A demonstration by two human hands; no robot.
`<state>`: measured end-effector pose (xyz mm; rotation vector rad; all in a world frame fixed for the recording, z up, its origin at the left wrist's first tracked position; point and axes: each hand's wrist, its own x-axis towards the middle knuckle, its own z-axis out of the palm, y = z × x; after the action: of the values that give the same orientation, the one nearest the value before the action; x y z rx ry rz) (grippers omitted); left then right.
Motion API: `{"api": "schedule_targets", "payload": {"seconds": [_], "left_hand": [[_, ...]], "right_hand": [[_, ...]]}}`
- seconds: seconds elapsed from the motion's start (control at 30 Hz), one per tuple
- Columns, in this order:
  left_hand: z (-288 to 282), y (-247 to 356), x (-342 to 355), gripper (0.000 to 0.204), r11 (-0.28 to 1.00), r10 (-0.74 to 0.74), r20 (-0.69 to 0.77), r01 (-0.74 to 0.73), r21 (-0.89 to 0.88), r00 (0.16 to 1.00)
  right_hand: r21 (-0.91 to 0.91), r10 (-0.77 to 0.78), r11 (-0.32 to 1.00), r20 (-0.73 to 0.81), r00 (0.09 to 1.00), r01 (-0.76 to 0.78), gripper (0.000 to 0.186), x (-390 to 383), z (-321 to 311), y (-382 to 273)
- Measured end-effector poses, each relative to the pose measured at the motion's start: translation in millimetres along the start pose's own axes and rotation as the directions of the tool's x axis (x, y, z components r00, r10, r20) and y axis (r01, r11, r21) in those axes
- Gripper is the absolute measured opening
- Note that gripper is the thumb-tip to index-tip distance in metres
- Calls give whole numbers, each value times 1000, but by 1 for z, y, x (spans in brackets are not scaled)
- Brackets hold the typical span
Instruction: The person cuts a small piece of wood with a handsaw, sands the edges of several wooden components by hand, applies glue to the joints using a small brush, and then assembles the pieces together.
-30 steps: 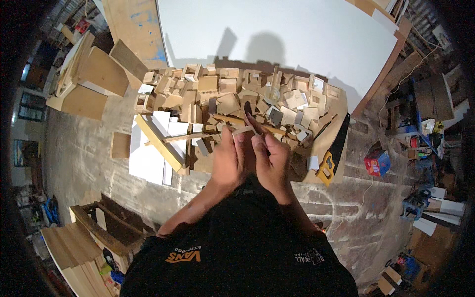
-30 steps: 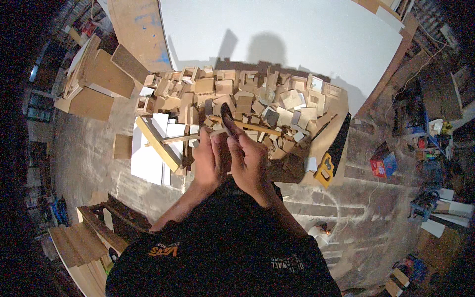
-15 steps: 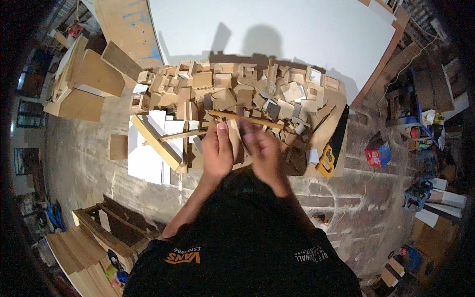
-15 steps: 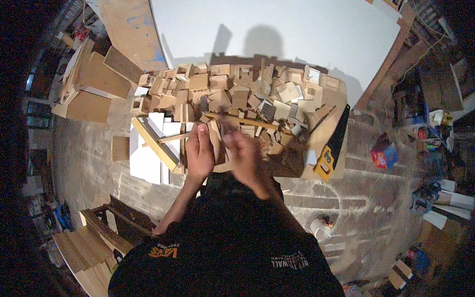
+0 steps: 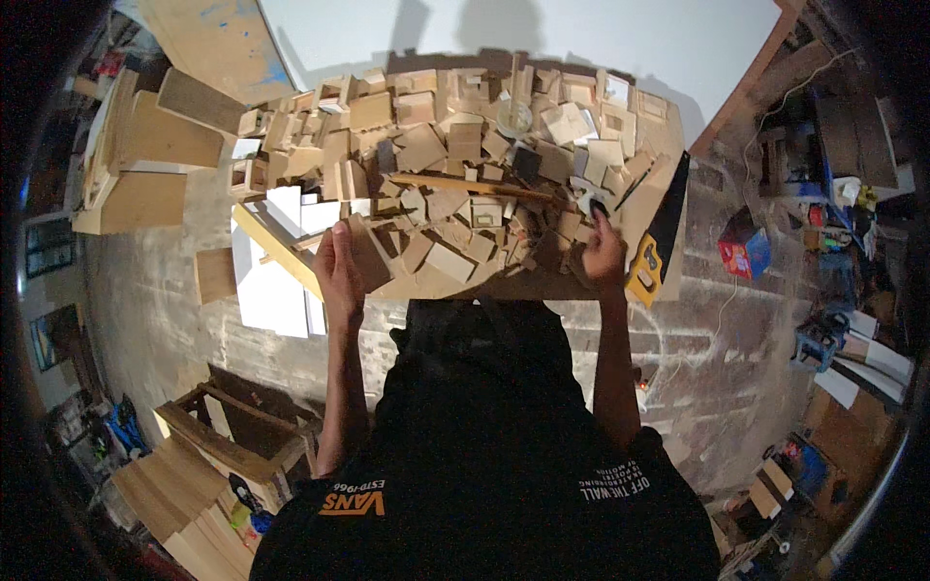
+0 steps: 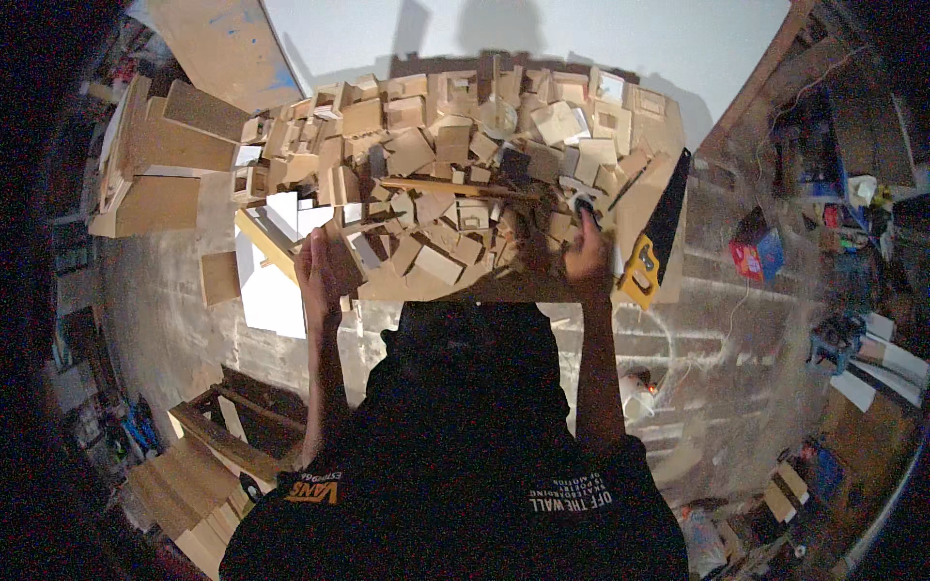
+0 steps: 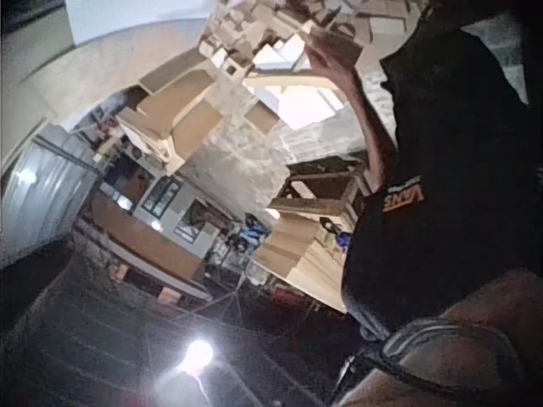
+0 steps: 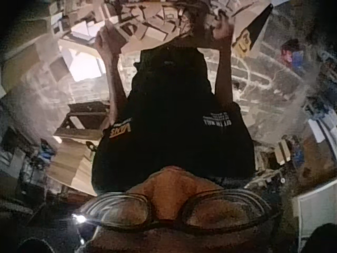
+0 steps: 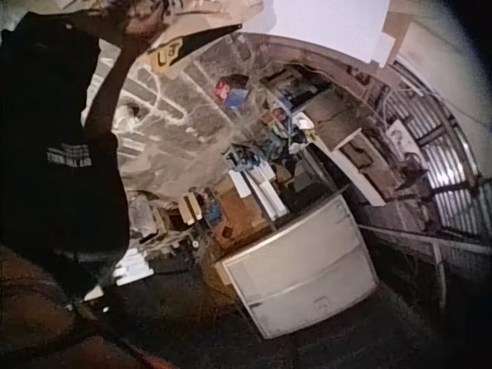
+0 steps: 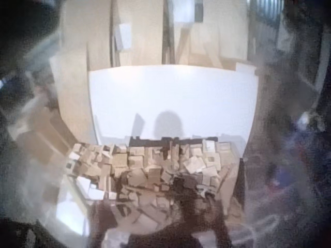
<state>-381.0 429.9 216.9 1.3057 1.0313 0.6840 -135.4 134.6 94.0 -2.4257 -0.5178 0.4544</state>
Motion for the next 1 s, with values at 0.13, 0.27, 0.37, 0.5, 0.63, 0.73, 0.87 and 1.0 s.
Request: {"api": "schedule_targets", "payload": {"seconds": [0.13,0.27,0.37,0.5,0.63,0.73,0.87,1.0], "left_hand": [[-7,-18,-2,41,997,-62,17,61,57,998],[-21,-26,-1,42,983,-160,43,156,95,986],[-21,-22,-6,44,950,-308,50,304,68,950],[-40,-32,0,42,920,-391,99,385,75,915],[-40,-12,-10,36,964,-265,98,263,42,959],[-39,-7,-10,36,954,-299,-12,299,-2,954],[-39,-10,-5,39,954,-293,-29,295,59,956],[-33,-19,-5,40,951,-290,-6,289,114,957]], "right_hand": [[-145,-306,950,-251,918,277,67,5,40,15],[156,-71,985,6,997,69,43,-17,52,-39],[8,-206,976,375,904,219,30,-24,76,-84],[77,-292,956,298,909,282,24,-5,100,-96],[303,-155,935,-126,980,187,27,70,59,-109],[224,-196,938,-287,938,265,30,128,30,-113],[-53,-193,979,34,981,195,42,169,19,-115],[-158,-209,958,189,959,240,33,184,29,-109]]}}
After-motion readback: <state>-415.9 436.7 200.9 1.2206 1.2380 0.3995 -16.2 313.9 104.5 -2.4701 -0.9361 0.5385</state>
